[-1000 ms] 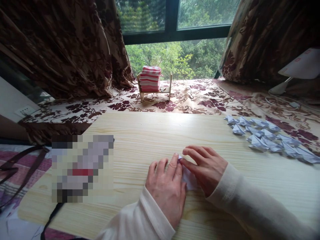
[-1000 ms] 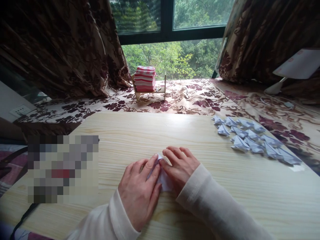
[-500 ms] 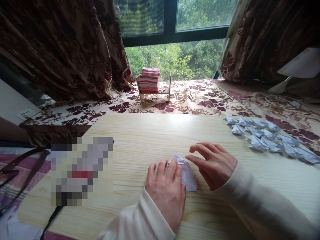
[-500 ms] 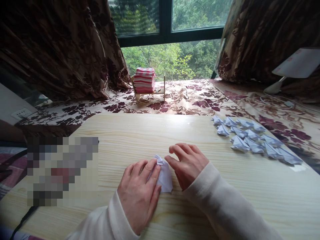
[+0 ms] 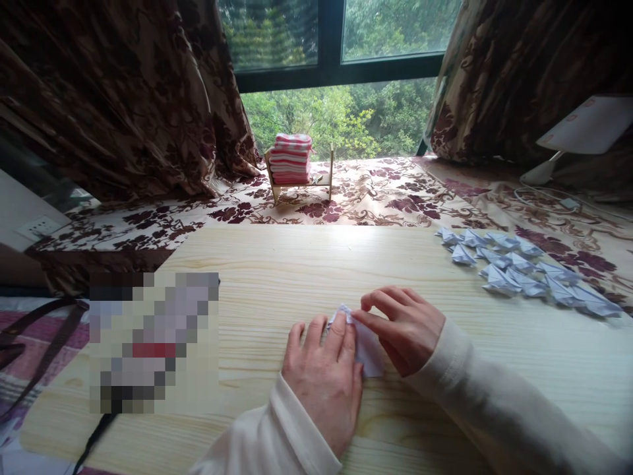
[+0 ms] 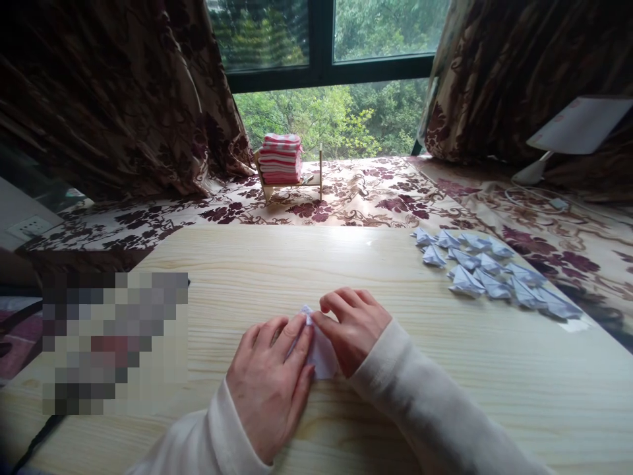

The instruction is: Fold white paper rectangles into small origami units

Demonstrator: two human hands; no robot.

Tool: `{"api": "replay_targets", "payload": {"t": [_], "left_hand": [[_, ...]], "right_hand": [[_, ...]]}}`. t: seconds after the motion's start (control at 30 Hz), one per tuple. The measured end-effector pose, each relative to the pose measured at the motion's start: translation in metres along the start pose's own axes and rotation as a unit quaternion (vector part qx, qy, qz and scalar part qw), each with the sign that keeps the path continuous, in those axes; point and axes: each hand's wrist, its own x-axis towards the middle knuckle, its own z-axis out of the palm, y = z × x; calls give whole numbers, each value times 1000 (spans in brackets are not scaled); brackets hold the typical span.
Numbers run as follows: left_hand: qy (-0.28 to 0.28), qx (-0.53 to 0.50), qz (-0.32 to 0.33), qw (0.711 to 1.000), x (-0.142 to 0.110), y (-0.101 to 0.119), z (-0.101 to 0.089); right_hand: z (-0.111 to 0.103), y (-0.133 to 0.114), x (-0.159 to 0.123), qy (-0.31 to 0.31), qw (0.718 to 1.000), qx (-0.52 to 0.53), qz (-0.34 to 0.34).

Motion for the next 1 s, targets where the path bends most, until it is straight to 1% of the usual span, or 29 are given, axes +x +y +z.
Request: {"api": "replay_targets", "payload": {"t": [0.17, 0.5, 0.67, 0.77, 0.83, 0.9, 1.0], "left_hand": [[-9, -3, -6, 1000, 0, 1, 0], [-2, -9, -9, 1000, 1, 0, -1], [-7, -17, -15, 1000, 0, 1, -1], [4, -23, -18, 1000, -1, 2, 2], [21, -38, -22, 999, -2, 0, 3], [45, -63, -28, 997, -5, -4, 3], [74, -96, -45, 992, -10, -16, -3]], "right_hand": [[5, -2, 2, -8, 1000, -1, 5], [15, -2, 9, -44, 998, -44, 29], [14, -2, 7, -53, 997, -37, 33], [11, -2, 3, -53, 998, -27, 22], [11, -2, 1, -51, 998, -27, 20], [12, -1, -1, -49, 998, -31, 19], [13, 0, -3, -41, 998, -34, 15]]}}
